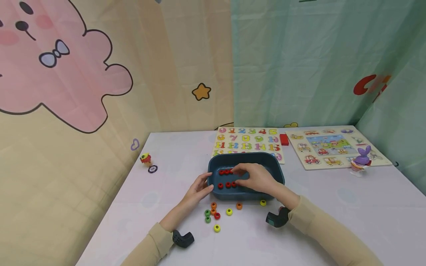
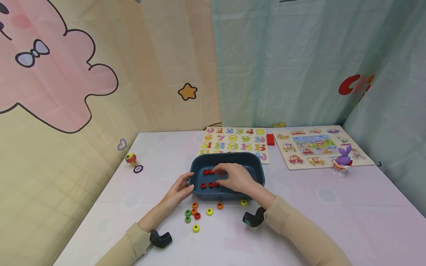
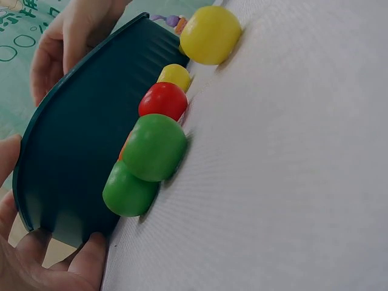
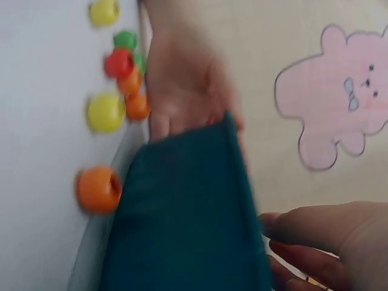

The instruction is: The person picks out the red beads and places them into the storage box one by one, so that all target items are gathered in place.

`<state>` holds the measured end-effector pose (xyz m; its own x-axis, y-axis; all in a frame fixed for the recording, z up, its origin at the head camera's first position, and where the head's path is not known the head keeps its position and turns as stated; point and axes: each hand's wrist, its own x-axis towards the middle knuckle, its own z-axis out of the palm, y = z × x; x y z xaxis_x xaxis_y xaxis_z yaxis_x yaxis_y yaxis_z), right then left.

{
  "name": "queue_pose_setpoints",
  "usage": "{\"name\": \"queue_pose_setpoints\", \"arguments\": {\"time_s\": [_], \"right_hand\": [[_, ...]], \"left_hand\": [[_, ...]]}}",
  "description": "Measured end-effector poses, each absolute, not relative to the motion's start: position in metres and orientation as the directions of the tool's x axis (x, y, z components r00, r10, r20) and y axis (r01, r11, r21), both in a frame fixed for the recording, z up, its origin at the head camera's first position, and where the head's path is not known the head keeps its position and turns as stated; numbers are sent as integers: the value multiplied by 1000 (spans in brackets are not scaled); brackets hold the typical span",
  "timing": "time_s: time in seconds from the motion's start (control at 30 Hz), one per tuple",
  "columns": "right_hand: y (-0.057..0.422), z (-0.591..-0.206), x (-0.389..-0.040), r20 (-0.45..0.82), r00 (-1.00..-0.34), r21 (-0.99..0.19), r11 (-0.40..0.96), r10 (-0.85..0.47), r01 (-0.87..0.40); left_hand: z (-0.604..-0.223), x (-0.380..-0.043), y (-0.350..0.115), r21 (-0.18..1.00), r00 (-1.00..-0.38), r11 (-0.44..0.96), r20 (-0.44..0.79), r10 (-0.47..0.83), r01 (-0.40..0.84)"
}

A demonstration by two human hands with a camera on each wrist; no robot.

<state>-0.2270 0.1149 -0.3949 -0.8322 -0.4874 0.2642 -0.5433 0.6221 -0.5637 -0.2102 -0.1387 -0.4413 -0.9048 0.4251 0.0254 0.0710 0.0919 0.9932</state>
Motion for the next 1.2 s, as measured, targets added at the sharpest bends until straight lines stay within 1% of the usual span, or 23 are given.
{"name": "queue_pose_setpoints", "arguments": {"time_s": [0.1,0.23,0.33,0.43,0.5,0.57,0.67,0.8,0.9,1.03,1.2], "right_hand": [[109,-388,-216,335,-793,-592,542,-509,-597],[98,-383,-198,390,-739,-607,450,-550,-655],[88,-385,-185,377,-711,-621,407,-594,-670],[79,-392,-175,329,-689,-649,376,-646,-661],[74,-398,-171,292,-675,-659,369,-677,-655],[70,-405,-167,255,-668,-669,371,-699,-644],[65,-416,-165,227,-661,-654,391,-715,-647],[61,-428,-164,228,-665,-614,425,-711,-665],[60,-434,-165,233,-668,-586,445,-707,-677],[58,-439,-166,249,-672,-569,456,-697,-684],[56,-444,-168,288,-667,-548,453,-687,-703]], "left_hand": [[-451,-215,-140,994,-907,84,25,420,66],[-457,-217,-141,991,-902,76,65,426,107],[-460,-218,-142,982,-889,83,114,443,168],[-461,-219,-143,976,-878,77,145,456,202],[-461,-219,-143,978,-878,71,142,457,196],[-460,-218,-142,985,-884,61,118,452,162],[-448,-213,-141,989,-888,71,84,451,130],[-435,-205,-138,989,-885,77,75,460,124],[-434,-204,-138,989,-883,72,80,463,127],[-435,-205,-139,989,-883,74,81,462,129],[-447,-213,-141,992,-887,56,78,455,116]]}}
